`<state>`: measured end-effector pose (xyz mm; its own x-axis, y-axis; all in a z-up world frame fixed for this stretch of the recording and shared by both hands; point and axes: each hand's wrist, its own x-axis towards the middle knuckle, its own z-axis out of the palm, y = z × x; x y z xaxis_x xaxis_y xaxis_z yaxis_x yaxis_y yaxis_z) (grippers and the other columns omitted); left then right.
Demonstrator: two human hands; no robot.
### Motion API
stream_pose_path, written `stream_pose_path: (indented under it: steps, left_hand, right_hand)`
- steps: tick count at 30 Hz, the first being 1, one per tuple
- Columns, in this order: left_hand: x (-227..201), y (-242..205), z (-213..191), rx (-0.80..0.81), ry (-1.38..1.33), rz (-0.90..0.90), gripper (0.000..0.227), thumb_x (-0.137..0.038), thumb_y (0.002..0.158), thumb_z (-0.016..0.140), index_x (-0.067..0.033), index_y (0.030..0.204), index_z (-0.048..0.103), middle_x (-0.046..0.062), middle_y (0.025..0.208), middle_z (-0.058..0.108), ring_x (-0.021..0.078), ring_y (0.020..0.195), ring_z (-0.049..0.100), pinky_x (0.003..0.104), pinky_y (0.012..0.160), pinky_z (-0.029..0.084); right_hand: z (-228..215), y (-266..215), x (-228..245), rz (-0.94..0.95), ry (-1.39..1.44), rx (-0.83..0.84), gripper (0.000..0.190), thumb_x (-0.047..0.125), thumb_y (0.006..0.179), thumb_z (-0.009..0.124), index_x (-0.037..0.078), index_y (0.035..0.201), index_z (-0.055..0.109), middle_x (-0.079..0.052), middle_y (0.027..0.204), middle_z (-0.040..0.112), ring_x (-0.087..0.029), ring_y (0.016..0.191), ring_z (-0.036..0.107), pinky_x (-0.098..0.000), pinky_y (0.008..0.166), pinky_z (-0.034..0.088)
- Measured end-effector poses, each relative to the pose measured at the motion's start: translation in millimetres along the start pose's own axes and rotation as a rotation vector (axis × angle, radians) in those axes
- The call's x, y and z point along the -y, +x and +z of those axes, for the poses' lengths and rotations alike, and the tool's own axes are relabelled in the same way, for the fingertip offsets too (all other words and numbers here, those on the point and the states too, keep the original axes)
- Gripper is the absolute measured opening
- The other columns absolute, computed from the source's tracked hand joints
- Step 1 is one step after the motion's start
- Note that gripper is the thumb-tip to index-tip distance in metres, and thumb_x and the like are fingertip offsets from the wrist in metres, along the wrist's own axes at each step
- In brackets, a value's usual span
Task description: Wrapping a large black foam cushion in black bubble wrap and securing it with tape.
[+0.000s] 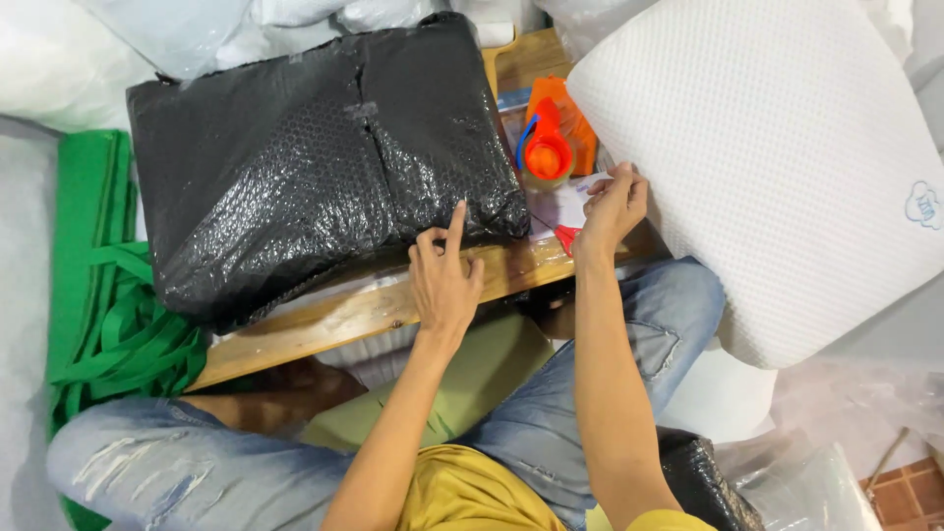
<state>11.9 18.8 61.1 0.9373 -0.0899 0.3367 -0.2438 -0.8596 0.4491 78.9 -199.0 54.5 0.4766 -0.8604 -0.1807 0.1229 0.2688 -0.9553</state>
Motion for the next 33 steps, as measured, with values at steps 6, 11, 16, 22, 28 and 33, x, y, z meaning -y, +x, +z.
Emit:
stream_pose_path:
  steps: [6,11,16,22,28,33]
  left_hand:
    - [38.0,-25.8,-69.6,-0.222,-0.147,-0.097,0.063,-0.01,0.078,0.073,-0.0216,0.138,0.06,-0.001,0.1,0.061,0.0186,0.082,0.065,0.034,0.074,0.056]
    - [125.5,-53.6,-155.7,-0.384,0.058,-0.156,0.062,-0.009,0.073,0.073,-0.012,0.133,0.057,0.008,0.113,0.055,0.0275,0.097,0.056,0.04,0.089,0.048]
    - [210.5,-86.0,-196.9,-0.313,0.191,-0.29,0.071,-0.009,0.066,0.079,-0.0034,0.129,0.047,0.023,0.123,0.046,0.0402,0.107,0.047,0.049,0.096,0.041]
    - [272.4,-96.8,-175.6,-0.147,-0.034,-0.389,0.071,-0.008,0.067,0.089,-0.0046,0.124,0.047,0.022,0.12,0.043,0.0398,0.099,0.055,0.049,0.089,0.05]
    - [306.9,-85.1,-147.1,-0.268,-0.163,-0.457,0.059,-0.006,0.066,0.089,-0.0138,0.113,0.054,0.021,0.12,0.04,0.0424,0.105,0.053,0.051,0.086,0.051]
    - [320.8,-86.0,-142.8,-0.226,-0.255,-0.558,0.02,-0.03,0.09,0.079,-0.0206,0.099,0.064,0.009,0.122,0.055,0.0384,0.11,0.066,0.046,0.095,0.055]
  right_hand:
    - [-6.1,19.6,-20.7,0.091,0.072,-0.063,0.022,0.03,0.095,0.061,0.014,0.081,0.06,-0.006,0.053,0.051,-0.012,0.041,0.04,-0.0248,0.036,0.026]
    - [-4.7,-3.2,-3.6,0.115,0.137,0.079,0.021,0.029,0.099,0.056,0.011,0.087,0.06,-0.004,0.058,0.051,-0.011,0.046,0.04,-0.0231,0.04,0.028]
    - [-4.6,-16.9,2.8,0.096,0.233,0.21,0.022,0.029,0.101,0.057,0.011,0.09,0.056,0.0,0.063,0.05,-0.009,0.052,0.038,-0.0235,0.046,0.03]
    - [-2.8,-48.8,0.9,-0.163,0.058,0.348,0.019,0.026,0.11,0.055,0.014,0.095,0.052,0.002,0.079,0.055,-0.005,0.058,0.046,-0.0211,0.05,0.037]
    - [-1.0,-137.5,-2.9,-0.795,-0.384,0.601,0.006,0.0,0.114,0.053,-0.003,0.109,0.05,-0.01,0.094,0.053,-0.018,0.079,0.052,-0.0309,0.076,0.046]
    - [30.8,-263.9,-4.7,-1.291,-0.628,0.982,0.034,0.023,0.086,0.083,0.014,0.112,0.063,-0.009,0.121,0.062,-0.031,0.113,0.057,-0.043,0.095,0.039]
